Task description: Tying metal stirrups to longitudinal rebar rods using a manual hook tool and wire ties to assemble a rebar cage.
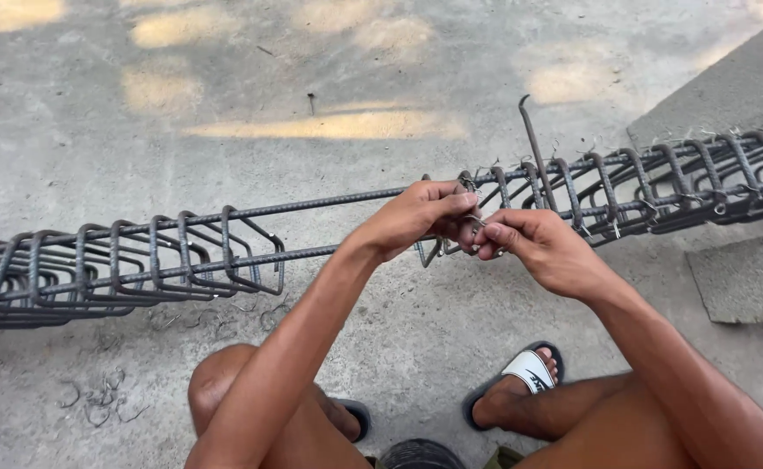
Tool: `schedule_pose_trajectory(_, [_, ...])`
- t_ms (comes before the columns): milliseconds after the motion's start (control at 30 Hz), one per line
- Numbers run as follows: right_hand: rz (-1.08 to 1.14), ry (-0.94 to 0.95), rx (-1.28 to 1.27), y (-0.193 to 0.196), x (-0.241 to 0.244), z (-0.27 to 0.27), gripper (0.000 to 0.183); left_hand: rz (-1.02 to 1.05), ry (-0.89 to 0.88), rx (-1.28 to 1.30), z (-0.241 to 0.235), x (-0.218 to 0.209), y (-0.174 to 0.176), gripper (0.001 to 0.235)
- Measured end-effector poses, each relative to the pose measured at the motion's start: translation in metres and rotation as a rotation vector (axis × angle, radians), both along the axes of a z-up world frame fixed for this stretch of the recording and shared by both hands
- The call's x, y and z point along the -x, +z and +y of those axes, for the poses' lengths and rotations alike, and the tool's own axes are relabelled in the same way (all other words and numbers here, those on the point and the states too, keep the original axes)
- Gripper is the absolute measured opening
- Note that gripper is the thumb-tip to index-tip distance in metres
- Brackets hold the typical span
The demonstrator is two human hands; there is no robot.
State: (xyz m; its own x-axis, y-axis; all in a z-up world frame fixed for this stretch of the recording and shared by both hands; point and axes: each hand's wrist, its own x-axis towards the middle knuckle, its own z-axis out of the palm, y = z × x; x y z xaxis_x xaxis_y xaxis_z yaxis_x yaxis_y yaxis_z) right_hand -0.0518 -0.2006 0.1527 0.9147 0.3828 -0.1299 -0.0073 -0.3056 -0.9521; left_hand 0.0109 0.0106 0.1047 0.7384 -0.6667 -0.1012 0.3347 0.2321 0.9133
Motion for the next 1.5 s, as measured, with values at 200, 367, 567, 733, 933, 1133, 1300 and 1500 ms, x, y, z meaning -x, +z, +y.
schedule_pose_trajectory(200, [0.102, 0.007, -0.120, -0.009, -0.013, -0.021, 0.035, 0.098, -0.130, 0.143, -0.001, 0.003, -0.007, 0.037])
schedule_pose_trajectory(367, [0.371, 0.020, -0.308, -0.029, -0.010, -0.035, 0.052, 0.094, -0.101, 0.146, -0.006, 0.009, 0.005, 0.043])
schedule_pose_trajectory(567, [0.470, 0.107, -0.418, -0.045, -0.013, -0.032, 0.064, -0.020, -0.052, 0.133, -0.008, 0.009, 0.004, 0.046])
schedule_pose_trajectory(733, [0.483, 0.151, -0.482, -0.047, -0.018, -0.034, 0.066, -0.067, -0.067, 0.060, -0.005, 0.010, 0.007, 0.045])
schedule_pose_trajectory(933, [0.570, 0.275, -0.337, -0.053, -0.025, -0.046, 0.067, -0.125, -0.184, -0.081, -0.003, 0.018, 0.017, 0.046])
schedule_pose_trajectory(1133, [0.688, 0.423, -0.171, -0.059, -0.029, -0.053, 0.064, -0.475, -0.215, -0.462, 0.001, 0.039, 0.050, 0.040])
schedule_pose_trajectory(1300, [0.649, 0.430, 0.067, -0.046, -0.030, -0.053, 0.062, -0.525, -0.249, -0.569, 0.002, 0.045, 0.059, 0.039])
schedule_pose_trajectory(1500, [0.485, 0.558, 0.196, -0.023, -0.030, -0.058, 0.061, -0.453, -0.228, -0.715, -0.018, 0.045, 0.043, 0.049])
